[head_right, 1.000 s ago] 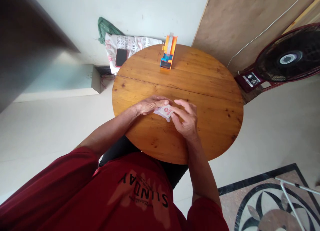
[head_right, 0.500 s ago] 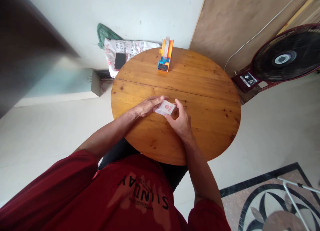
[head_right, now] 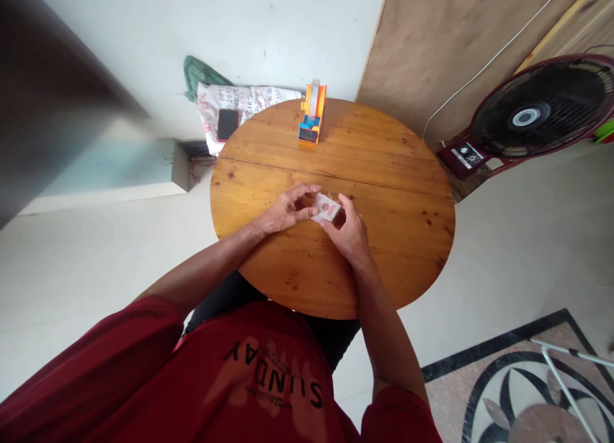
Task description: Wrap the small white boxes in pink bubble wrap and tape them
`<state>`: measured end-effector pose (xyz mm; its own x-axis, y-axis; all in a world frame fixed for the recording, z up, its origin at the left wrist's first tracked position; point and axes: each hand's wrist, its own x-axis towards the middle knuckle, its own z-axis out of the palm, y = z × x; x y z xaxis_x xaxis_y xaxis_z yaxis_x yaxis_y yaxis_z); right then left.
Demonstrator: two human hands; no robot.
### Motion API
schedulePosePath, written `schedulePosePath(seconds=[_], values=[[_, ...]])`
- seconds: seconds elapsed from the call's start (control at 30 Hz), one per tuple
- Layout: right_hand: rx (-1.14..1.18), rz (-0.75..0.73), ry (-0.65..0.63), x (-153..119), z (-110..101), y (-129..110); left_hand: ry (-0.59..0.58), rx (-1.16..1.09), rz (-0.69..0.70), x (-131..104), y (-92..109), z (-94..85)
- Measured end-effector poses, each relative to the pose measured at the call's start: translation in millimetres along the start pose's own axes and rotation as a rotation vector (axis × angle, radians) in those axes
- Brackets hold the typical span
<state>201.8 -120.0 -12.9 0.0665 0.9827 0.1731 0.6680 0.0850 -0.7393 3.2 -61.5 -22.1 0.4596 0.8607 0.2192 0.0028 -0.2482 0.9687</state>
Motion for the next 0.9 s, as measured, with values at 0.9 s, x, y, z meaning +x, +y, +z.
schedulePosePath(seconds=[0.9], values=[[0.248, 0.158, -0.095, 65, -13, 8, -0.029, 0.118, 0.169, 2, -13, 8.1]])
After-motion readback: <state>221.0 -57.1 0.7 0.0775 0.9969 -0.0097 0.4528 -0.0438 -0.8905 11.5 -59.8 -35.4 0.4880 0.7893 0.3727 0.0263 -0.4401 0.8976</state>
